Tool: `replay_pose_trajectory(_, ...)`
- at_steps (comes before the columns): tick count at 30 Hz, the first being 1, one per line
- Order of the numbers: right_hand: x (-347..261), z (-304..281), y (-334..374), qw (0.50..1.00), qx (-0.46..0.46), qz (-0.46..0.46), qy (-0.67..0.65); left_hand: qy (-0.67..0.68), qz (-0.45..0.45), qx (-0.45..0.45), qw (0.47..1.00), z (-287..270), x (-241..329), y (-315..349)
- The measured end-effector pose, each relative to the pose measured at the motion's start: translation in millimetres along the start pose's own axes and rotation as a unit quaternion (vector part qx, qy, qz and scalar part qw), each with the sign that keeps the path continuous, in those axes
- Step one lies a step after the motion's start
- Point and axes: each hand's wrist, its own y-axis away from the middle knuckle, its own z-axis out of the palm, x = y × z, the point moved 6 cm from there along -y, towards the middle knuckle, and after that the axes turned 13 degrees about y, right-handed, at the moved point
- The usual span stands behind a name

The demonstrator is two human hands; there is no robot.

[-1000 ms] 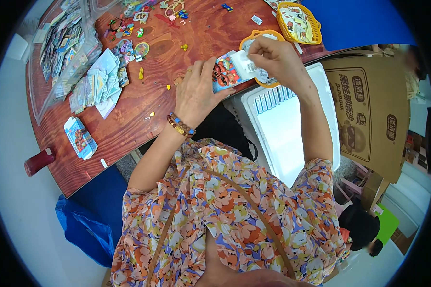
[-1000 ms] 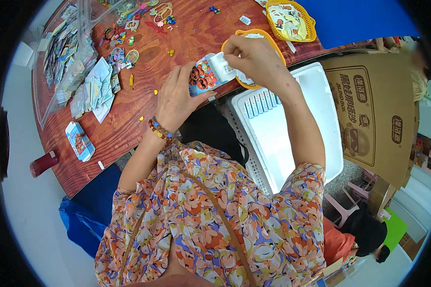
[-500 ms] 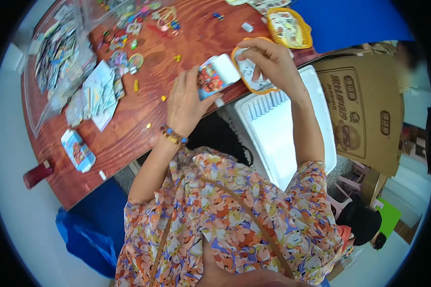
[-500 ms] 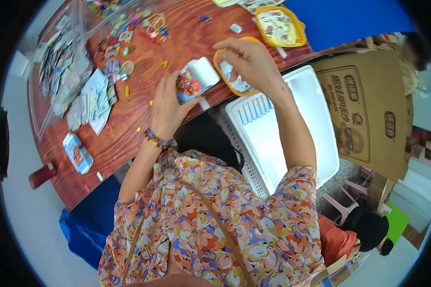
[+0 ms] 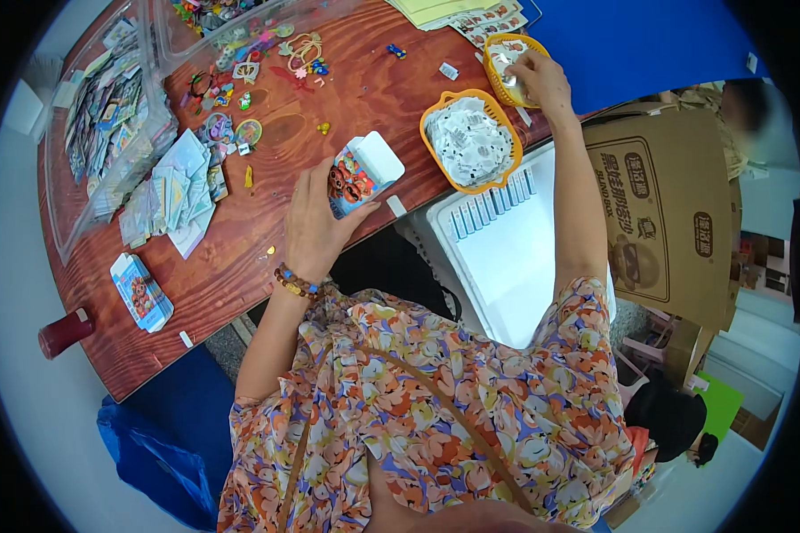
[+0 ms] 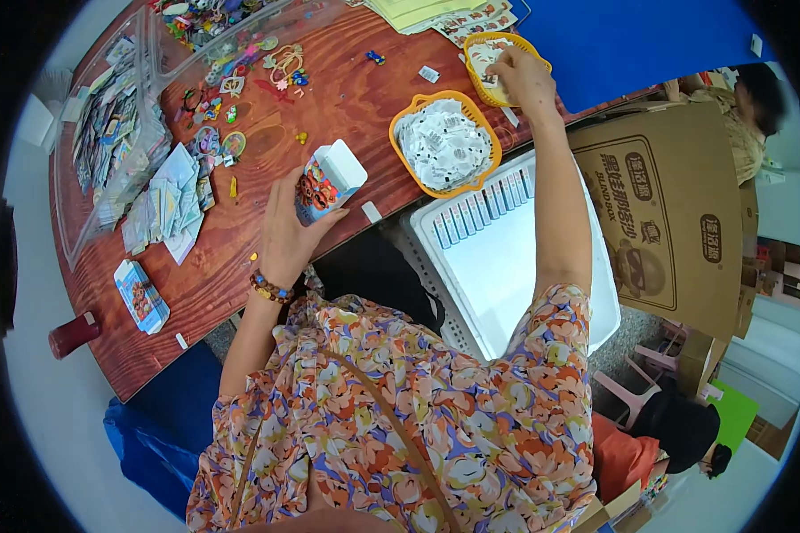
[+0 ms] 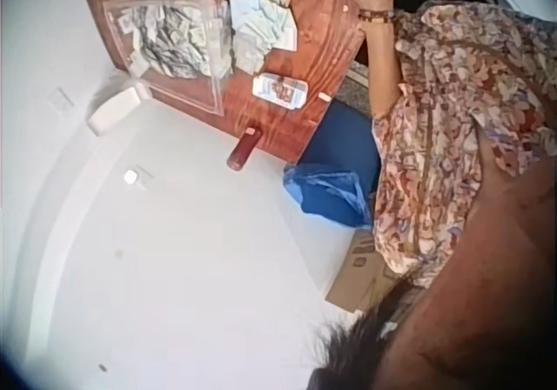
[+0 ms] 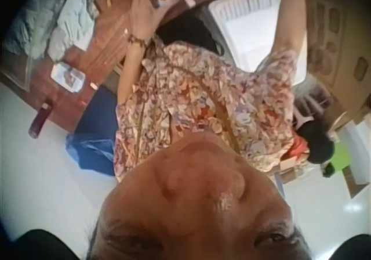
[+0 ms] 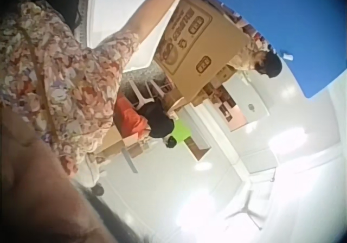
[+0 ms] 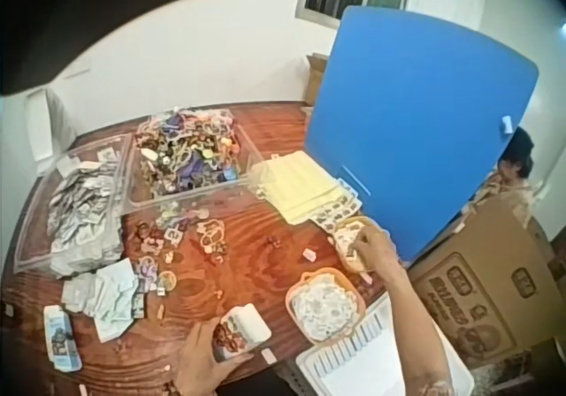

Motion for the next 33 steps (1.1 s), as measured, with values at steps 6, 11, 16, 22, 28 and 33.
replay_pose_trajectory(6,21,-1,0,0.983,-0.016,0.07,-0.17,0.009,-0.003,0.007,1.0,-7,-5,0)
replay_pose_trajectory(11,21,-8,2,0.987,-0.017,0.086,-0.134,0.018,-0.007,0.007,1.0,-10,-5,2)
replay_pose_trajectory(16,31,-9,-2,0.985,0.016,0.072,-0.159,0.024,0.0,0.019,1.0,-13,-8,5)
replay_pose_trajectory(22,28,-7,1,0.986,-0.028,0.097,-0.134,0.015,-0.004,0.019,1.0,-16,-9,7)
replay_pose_trajectory(28,33,-14,0,0.989,-0.026,0.132,-0.064,0.017,-0.014,0.023,1.0,-18,-13,9)
replay_pose_trajectory(33,37,-18,-5,0.991,0.034,0.115,-0.064,0.025,-0.013,0.021,0.999,-19,-12,8)
